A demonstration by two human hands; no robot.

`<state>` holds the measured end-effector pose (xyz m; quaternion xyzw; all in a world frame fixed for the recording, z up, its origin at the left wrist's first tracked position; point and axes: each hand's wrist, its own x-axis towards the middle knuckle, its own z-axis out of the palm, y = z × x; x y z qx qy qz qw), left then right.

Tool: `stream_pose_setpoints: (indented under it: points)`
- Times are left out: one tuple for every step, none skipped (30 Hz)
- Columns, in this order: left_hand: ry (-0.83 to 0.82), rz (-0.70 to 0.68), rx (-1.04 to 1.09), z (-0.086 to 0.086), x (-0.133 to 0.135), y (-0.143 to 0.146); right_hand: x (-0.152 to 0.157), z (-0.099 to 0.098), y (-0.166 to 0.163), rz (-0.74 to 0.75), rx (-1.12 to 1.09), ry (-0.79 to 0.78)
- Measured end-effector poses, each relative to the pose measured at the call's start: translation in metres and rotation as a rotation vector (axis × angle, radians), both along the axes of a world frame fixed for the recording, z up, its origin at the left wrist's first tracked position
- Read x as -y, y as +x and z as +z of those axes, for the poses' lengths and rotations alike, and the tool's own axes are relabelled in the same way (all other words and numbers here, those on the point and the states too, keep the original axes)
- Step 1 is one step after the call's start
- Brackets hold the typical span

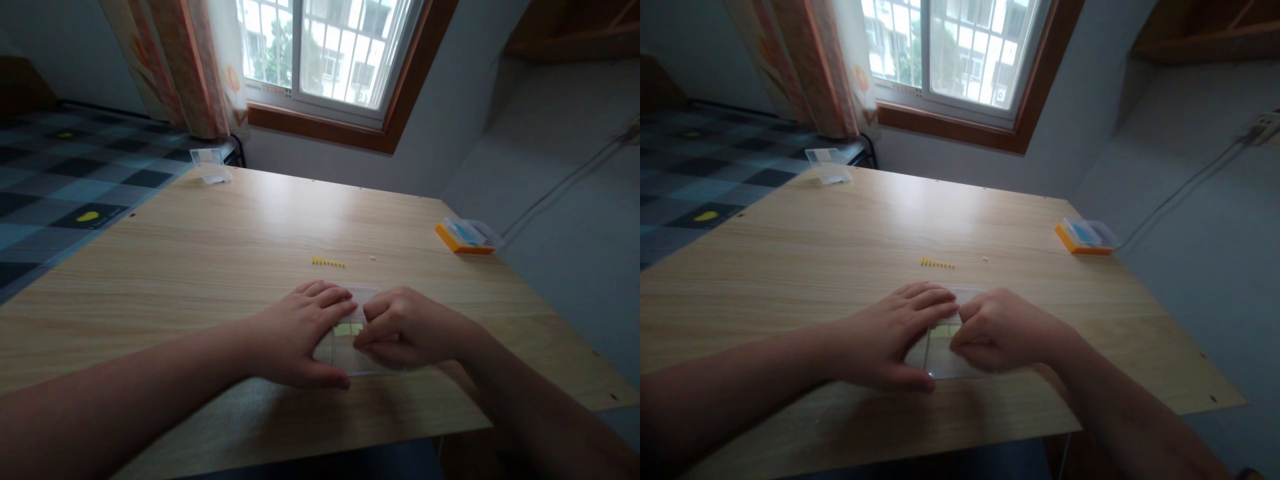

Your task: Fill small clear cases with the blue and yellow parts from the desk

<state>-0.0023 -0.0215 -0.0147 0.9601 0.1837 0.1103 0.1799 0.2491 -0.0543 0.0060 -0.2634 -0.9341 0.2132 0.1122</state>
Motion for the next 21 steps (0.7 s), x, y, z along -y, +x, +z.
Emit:
stream_pose_setpoints:
  points:
    - [-0.001, -0.002, 0.001, 0.0001, -0.0001, 0.0002, 0.0, -0.0003, -0.0002, 0.001, 0.001, 0.006]
    - [-0.001, -0.005, 0.002, 0.0001, -0.0002, 0.0003, 0.0, -0.0005, -0.0004, 0.001, 0.001, 0.013]
    - [-0.002, -0.008, 0.004, 0.0, -0.0003, 0.0004, -0.0001, -0.0006, -0.0005, 0.001, 0.001, 0.02]
    - [-0.002, -0.011, 0.005, -0.0001, -0.0005, 0.0003, -0.0002, -0.0006, -0.0007, 0.0, 0.003, 0.025]
    - [-0.002, -0.012, 0.006, -0.0002, -0.0006, 0.0003, -0.0003, -0.0006, -0.0008, 0.0, 0.003, 0.031]
    - [-0.004, -0.012, 0.005, -0.0003, -0.0007, 0.0002, -0.0004, -0.0003, -0.0008, -0.001, 0.0, 0.038]
    - [-0.007, -0.011, 0.002, -0.0002, -0.0008, 0.0001, -0.0004, 0.0002, -0.0007, -0.001, -0.003, 0.042]
    - [-0.01, -0.01, 0.0, -0.0001, -0.0008, 0.0, -0.0004, 0.0009, -0.0004, -0.003, -0.007, 0.042]
    - [-0.011, -0.008, -0.001, 0.0001, -0.0008, 0.0, -0.0004, 0.0019, 0.0001, -0.006, -0.012, 0.039]
    - [-0.013, -0.006, -0.003, 0.0004, -0.0007, 0.0001, -0.0003, 0.003, 0.0008, -0.011, -0.018, 0.032]
    - [-0.014, -0.005, -0.003, 0.0007, -0.0007, 0.0003, -0.0002, 0.0042, 0.0015, -0.019, -0.024, 0.025]
    - [-0.014, -0.004, -0.003, 0.001, -0.0006, 0.0004, -0.0001, 0.0053, 0.0022, -0.025, -0.029, 0.018]
    - [-0.014, -0.003, -0.002, 0.0012, -0.0006, 0.0006, 0.0, 0.0062, 0.0028, -0.031, -0.035, 0.014]
    - [-0.013, -0.002, 0.001, 0.0013, -0.0005, 0.0007, 0.0002, 0.0069, 0.0031, -0.033, -0.039, 0.013]
    - [-0.013, 0.0, 0.002, 0.0014, -0.0004, 0.0007, 0.0004, 0.0072, 0.003, -0.032, -0.043, 0.012]
    - [-0.013, 0.001, 0.004, 0.0015, -0.0003, 0.0007, 0.0006, 0.0071, 0.0026, -0.029, -0.045, 0.013]
    - [-0.013, 0.003, 0.006, 0.0015, -0.0002, 0.0007, 0.0007, 0.0067, 0.0018, -0.023, -0.046, 0.017]
    - [-0.013, 0.004, 0.006, 0.0015, -0.0002, 0.0006, 0.0009, 0.006, 0.0009, -0.017, -0.042, 0.022]
    - [-0.013, 0.004, 0.005, 0.0014, -0.0001, 0.0005, 0.001, 0.0051, -0.0002, -0.012, -0.033, 0.03]
    - [-0.014, 0.002, 0.006, 0.0013, -0.0001, 0.0004, 0.0011, 0.0041, -0.0012, -0.009, -0.021, 0.037]
    - [-0.015, 0.0, 0.008, 0.0011, -0.0001, 0.0003, 0.0012, 0.0032, -0.0021, -0.008, -0.01, 0.045]
